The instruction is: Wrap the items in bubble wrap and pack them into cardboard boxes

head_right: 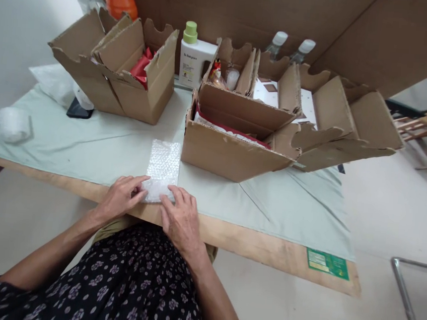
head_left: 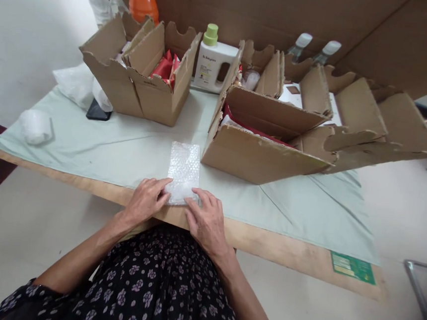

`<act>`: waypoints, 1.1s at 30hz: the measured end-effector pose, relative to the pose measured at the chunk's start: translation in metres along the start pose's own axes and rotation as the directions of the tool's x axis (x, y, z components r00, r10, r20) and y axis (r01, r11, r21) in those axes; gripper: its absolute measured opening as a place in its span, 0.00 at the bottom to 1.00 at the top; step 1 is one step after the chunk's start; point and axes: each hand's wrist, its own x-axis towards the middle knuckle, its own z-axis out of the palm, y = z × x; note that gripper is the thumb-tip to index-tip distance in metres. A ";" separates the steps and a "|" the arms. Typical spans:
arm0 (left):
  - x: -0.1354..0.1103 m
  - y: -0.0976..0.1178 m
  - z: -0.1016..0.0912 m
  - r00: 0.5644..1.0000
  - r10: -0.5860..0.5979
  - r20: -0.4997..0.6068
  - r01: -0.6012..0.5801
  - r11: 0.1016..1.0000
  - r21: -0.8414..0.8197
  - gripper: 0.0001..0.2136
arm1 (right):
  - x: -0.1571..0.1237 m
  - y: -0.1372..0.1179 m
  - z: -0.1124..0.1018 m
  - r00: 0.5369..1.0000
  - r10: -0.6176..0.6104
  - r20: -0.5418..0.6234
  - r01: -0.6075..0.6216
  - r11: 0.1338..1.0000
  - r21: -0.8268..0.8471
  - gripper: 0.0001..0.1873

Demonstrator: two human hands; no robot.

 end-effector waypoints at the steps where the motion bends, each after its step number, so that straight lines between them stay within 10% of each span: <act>1: 0.000 0.000 -0.001 1.000 0.011 -0.015 -0.012 1.000 -0.009 0.18 | 0.001 -0.002 -0.005 1.000 -0.012 0.005 0.012 1.000 -0.003 0.20; 11: 0.005 -0.004 0.000 0.999 0.046 -0.002 -0.046 0.998 -0.042 0.19 | 0.014 0.013 -0.003 0.981 -0.124 0.151 0.128 0.992 -0.016 0.17; 19: -0.014 0.015 -0.019 0.978 0.203 -0.055 -0.206 0.977 -0.061 0.14 | 0.011 0.015 0.002 0.995 -0.094 0.040 0.090 0.991 0.098 0.15; 26: -0.003 0.007 -0.006 0.999 -0.012 -0.046 0.007 0.993 -0.118 0.11 | 0.018 0.016 0.004 0.995 0.068 -0.069 -0.059 0.991 0.123 0.15; 33: 0.004 0.002 0.001 0.993 -0.017 -0.115 0.009 0.997 -0.072 0.11 | 0.014 0.020 0.003 0.997 -0.079 -0.001 0.079 0.996 0.049 0.13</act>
